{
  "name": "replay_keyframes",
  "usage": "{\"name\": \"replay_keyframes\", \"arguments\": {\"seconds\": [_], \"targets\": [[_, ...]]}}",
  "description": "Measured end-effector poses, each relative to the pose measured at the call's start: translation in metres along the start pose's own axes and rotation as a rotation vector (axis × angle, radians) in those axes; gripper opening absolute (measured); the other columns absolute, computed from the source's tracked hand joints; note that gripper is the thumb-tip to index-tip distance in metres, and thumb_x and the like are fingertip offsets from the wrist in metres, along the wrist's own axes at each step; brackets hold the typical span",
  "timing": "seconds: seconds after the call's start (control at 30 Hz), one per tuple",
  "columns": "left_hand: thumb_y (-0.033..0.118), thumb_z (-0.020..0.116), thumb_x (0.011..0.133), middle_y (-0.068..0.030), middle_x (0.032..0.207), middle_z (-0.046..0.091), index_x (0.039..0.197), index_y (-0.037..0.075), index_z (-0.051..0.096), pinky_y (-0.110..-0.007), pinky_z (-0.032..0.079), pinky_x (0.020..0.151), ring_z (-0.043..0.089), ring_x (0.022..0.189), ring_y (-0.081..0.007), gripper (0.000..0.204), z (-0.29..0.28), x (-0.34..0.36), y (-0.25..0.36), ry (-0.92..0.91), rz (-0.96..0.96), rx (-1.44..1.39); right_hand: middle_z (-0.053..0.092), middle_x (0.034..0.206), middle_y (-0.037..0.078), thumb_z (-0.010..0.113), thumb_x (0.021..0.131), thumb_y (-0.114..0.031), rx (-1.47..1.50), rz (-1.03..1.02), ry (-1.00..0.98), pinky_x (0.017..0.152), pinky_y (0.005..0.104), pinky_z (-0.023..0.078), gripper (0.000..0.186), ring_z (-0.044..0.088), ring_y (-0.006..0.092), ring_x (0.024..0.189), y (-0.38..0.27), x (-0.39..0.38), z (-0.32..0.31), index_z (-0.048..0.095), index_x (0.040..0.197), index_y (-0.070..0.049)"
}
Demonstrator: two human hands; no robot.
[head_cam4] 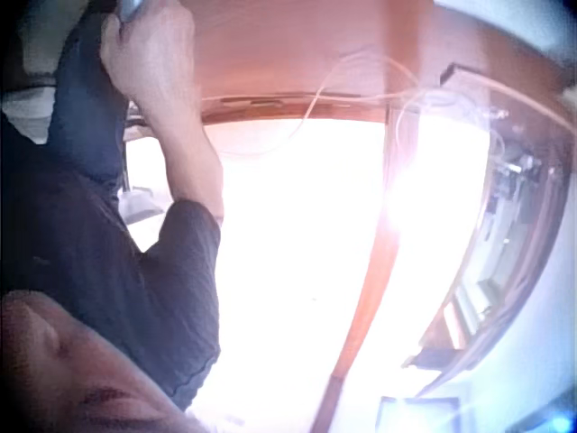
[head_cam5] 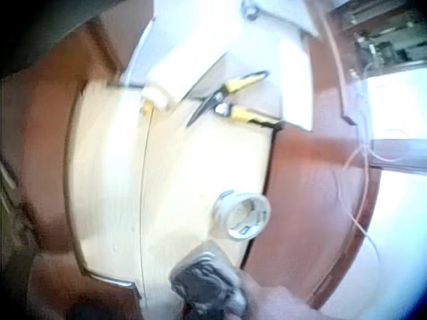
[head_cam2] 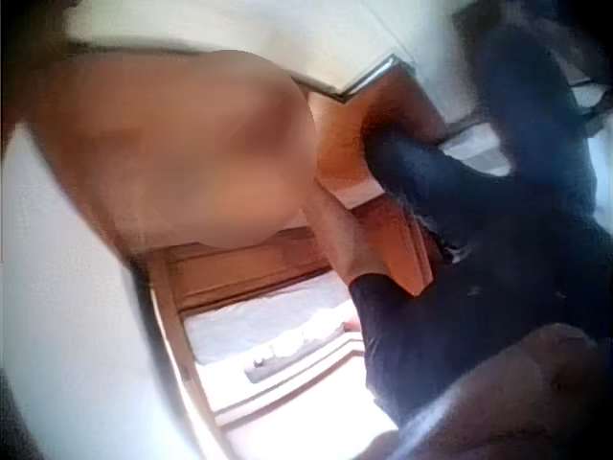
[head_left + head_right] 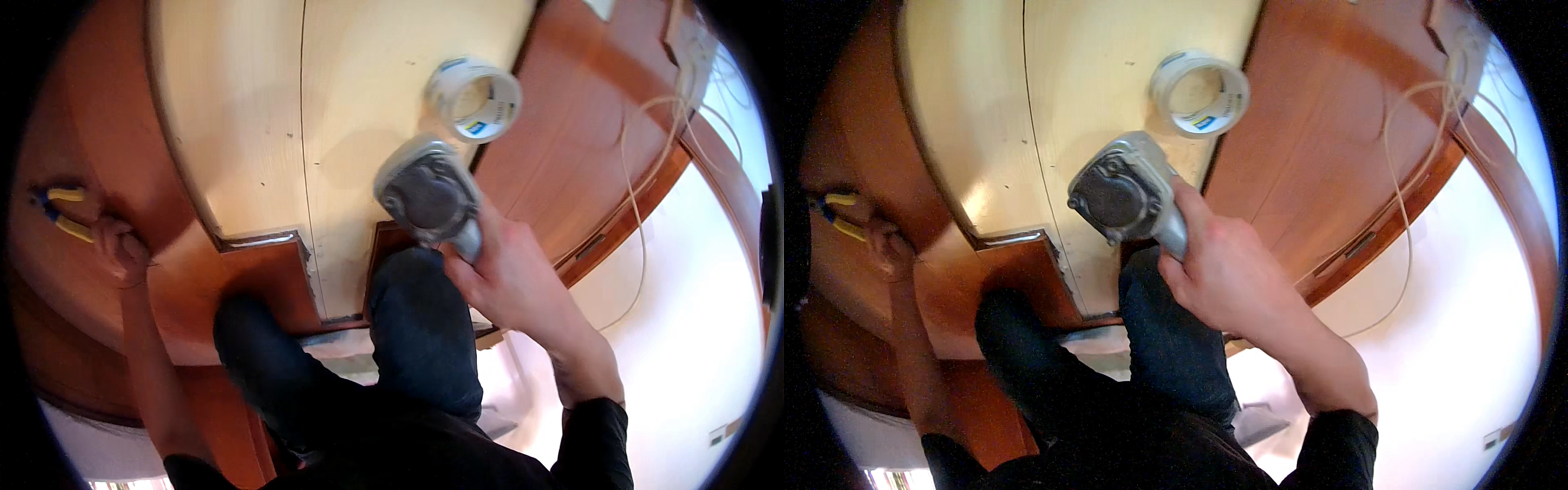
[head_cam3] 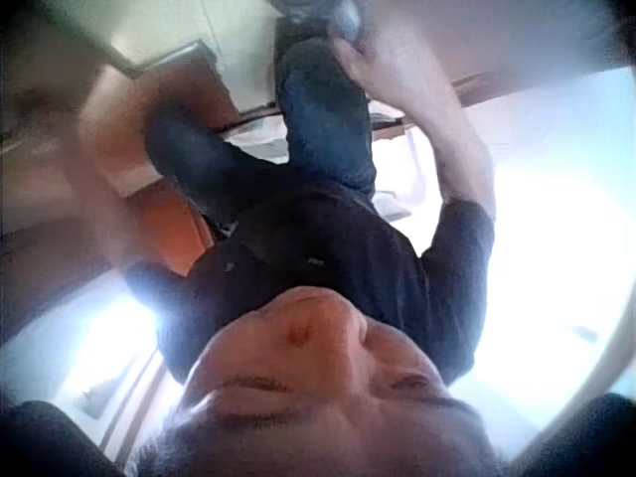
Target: The person applies wood glue to a wooden plank, fits the plank into a gap on the floor, and secures it using a hammer and a pneumatic nail gun. They then refill the nail gun with metal staples.
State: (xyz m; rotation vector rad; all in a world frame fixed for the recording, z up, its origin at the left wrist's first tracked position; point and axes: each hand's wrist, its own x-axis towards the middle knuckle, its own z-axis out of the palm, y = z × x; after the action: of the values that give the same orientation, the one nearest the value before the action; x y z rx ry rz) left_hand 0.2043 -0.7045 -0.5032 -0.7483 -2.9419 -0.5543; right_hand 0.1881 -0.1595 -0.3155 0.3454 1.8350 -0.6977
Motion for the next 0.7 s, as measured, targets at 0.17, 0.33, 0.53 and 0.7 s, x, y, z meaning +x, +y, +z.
{"name": "replay_keyframes", "arguments": {"seconds": [0.17, 0.33, 0.53, 0.7], "targets": [[0.003, 0.056, 0.080, -0.0136, 0.095, 0.061, 0.086, 0.012, 0.058, -0.047, 0.053, 0.073, 0.062, 0.087, -0.0378, 0.010, -0.002, 0.016, 0.026, -0.045, -0.108, 0.089, 0.066, 0.087, 0.034, 0.062, 0.085, -0.013, -0.015, -0.062, 0.137, 0.080, 0.0564, 0.053, 0.057, 0.066, 0.0502, 0.085, 0.006, -0.008, 0.020, 0.045, 0.137, 0.003], [0.005, 0.058, 0.086, -0.0148, 0.100, 0.065, 0.099, 0.012, 0.063, -0.046, 0.056, 0.077, 0.066, 0.091, -0.0376, 0.015, -0.033, 0.061, 0.096, -0.325, -0.521, 0.263, 0.066, 0.097, 0.036, 0.061, 0.082, -0.012, -0.037, -0.082, 0.287, 0.085, 0.0530, 0.053, 0.059, 0.066, 0.0489, 0.092, 0.002, -0.026, 0.048, 0.047, 0.136, 0.008], [0.017, 0.064, 0.096, -0.0178, 0.108, 0.068, 0.132, 0.009, 0.059, -0.039, 0.054, 0.086, 0.067, 0.095, -0.0273, 0.037, -0.124, 0.047, 0.263, -0.572, -0.709, -0.594, 0.070, 0.098, 0.031, 0.063, 0.084, -0.015, 0.004, -0.297, 0.374, 0.077, 0.0504, 0.057, 0.042, 0.072, 0.0417, 0.086, -0.013, -0.043, 0.080, 0.054, 0.118, 0.007], [0.016, 0.087, 0.075, -0.0171, 0.140, 0.047, 0.147, 0.004, 0.044, -0.040, 0.046, 0.104, 0.056, 0.118, -0.0298, 0.084, -0.221, -0.018, 0.382, -0.343, -0.346, -0.904, 0.057, 0.072, 0.003, 0.063, 0.094, -0.013, 1.059, -0.476, -0.015, 0.051, 0.0323, 0.050, 0.013, 0.057, 0.0140, 0.054, -0.032, -0.178, 0.110, 0.055, 0.099, -0.004]]}}
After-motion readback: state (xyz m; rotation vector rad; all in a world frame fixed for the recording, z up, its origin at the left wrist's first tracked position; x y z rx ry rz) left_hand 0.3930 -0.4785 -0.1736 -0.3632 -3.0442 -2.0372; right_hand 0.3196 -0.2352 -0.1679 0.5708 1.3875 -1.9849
